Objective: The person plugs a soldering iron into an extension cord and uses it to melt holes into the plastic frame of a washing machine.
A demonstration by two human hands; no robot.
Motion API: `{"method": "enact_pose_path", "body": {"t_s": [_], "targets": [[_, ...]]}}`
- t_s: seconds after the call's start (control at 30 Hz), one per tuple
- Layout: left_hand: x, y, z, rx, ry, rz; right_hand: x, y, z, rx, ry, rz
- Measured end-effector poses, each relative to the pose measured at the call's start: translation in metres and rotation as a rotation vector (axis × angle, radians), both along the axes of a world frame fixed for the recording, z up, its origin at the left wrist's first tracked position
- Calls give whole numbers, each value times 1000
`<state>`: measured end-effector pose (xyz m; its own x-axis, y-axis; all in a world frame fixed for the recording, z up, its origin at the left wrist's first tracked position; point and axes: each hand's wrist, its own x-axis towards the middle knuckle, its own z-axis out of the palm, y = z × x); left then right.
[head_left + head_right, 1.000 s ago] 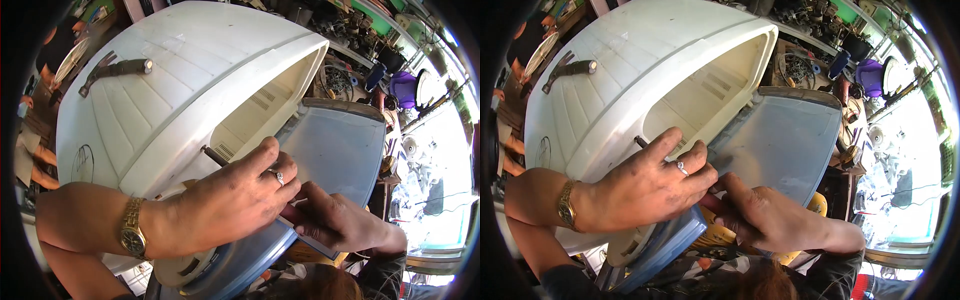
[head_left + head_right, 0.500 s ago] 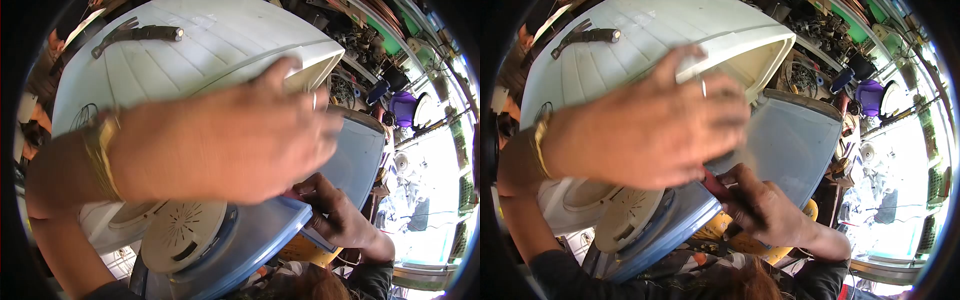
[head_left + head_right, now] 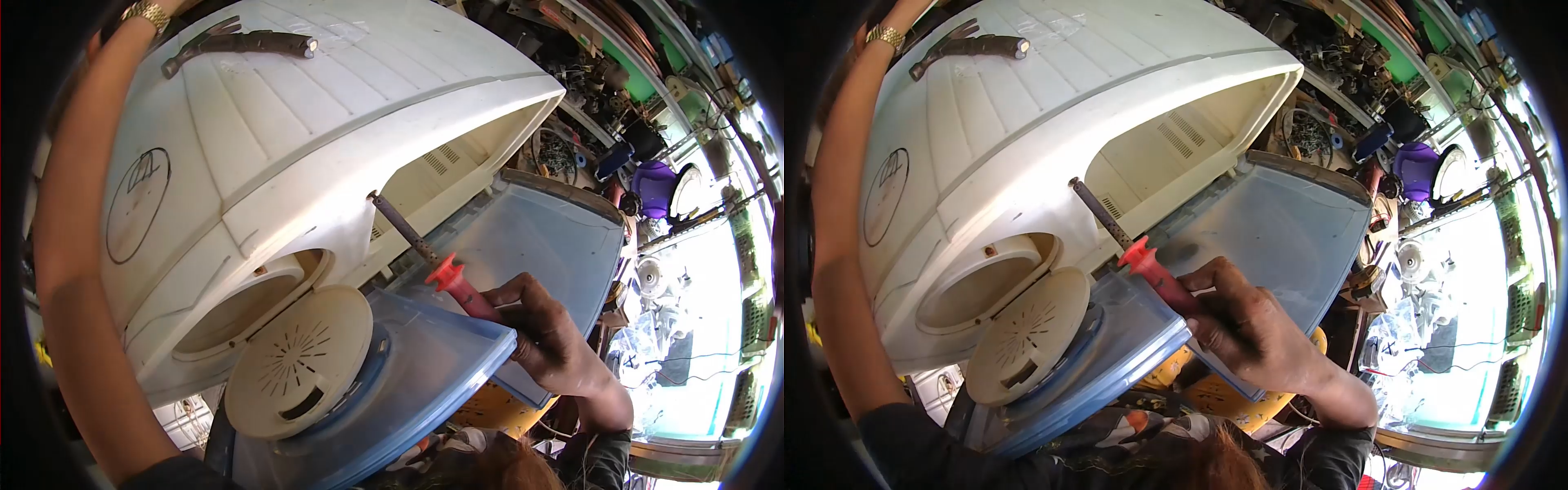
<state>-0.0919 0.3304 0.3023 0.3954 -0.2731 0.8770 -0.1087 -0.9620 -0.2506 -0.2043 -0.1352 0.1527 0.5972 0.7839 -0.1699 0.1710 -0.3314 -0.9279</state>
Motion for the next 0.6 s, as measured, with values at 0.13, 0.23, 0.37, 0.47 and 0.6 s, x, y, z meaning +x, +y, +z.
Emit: {"method": "enact_pose_path", "body": {"t_s": [0.13,0.23,0.37,0.47,0.6], "targets": [[4,63,-18,-8,-118,197,-1,2,6,-45,8,-19],[17,105,-19,51,-143,301,0,2,5,-57,4,-21],[-9,31,-16,-67,-9,52,0,2,3,-9,35,-32],[7,29,-16,121,45,-20,0,1,3,-26,30,-23],[-2,-17,-23,-79,616,6,0,3,7,-23,28,-30]]}}
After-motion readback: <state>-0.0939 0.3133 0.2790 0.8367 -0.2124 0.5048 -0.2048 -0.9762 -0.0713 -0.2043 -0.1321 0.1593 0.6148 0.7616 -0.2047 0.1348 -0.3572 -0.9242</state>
